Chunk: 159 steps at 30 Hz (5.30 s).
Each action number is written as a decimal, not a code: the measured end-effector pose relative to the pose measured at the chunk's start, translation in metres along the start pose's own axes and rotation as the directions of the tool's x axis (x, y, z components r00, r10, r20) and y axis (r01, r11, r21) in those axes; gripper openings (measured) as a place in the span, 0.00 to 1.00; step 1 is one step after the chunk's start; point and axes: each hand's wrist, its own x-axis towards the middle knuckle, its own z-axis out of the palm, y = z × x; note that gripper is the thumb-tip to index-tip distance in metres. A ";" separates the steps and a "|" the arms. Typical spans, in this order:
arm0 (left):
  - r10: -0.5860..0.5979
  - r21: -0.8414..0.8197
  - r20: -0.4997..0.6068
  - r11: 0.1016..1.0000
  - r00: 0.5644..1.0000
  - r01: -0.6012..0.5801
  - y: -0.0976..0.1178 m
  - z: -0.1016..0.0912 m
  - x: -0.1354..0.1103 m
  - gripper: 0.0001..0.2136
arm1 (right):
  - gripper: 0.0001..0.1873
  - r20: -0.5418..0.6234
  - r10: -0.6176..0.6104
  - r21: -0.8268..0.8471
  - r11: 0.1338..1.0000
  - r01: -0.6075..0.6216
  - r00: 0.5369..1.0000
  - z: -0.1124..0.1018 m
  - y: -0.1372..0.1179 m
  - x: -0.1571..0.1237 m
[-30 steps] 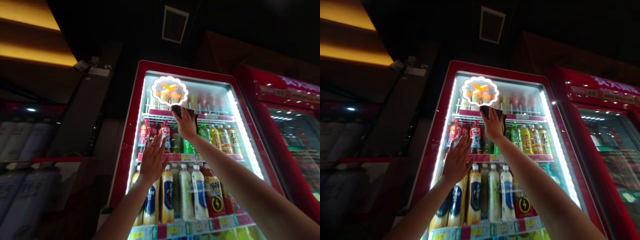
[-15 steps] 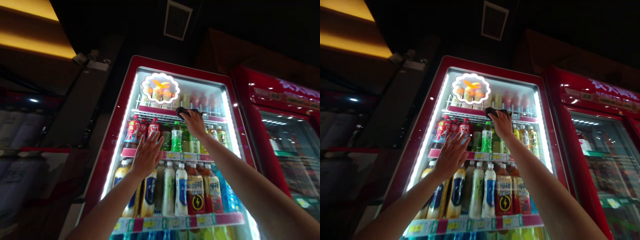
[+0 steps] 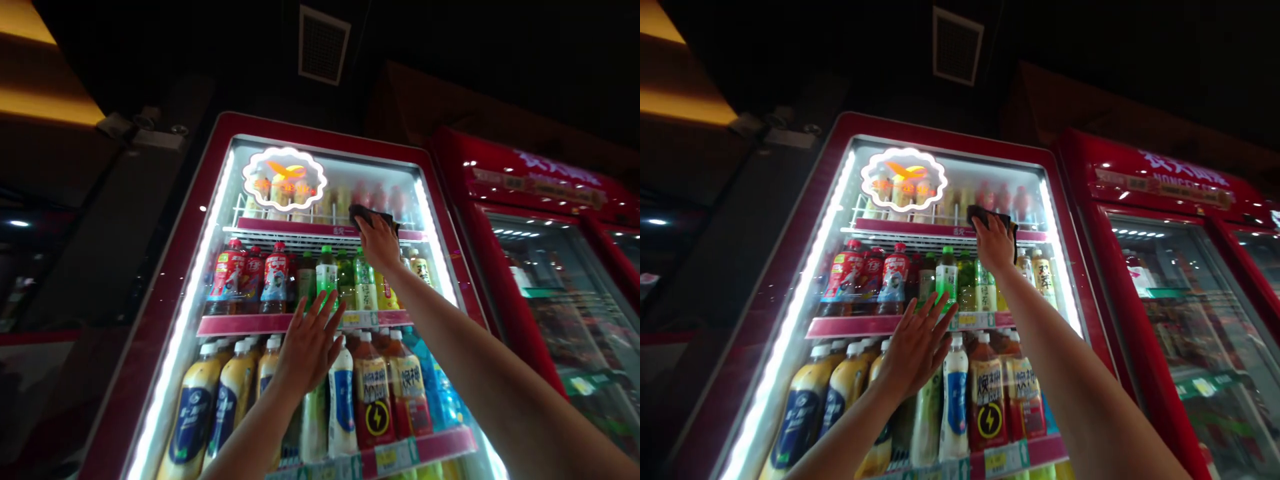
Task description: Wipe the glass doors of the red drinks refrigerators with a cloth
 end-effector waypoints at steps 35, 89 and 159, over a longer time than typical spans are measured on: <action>-0.002 -0.029 -0.005 1.000 1.000 0.002 0.002 -0.007 0.009 0.33 | 0.29 -0.136 0.231 0.018 0.973 -0.230 0.964 0.004 0.110 -0.042; 0.025 -0.054 0.020 0.998 0.999 -0.024 -0.004 0.000 0.012 0.34 | 0.27 -0.051 0.130 0.009 0.992 -0.129 0.990 -0.012 0.237 -0.026; 0.004 0.053 0.101 0.999 0.995 -0.009 0.007 -0.006 0.004 0.30 | 0.21 -0.259 -0.129 0.305 0.929 0.208 0.957 0.008 0.085 -0.072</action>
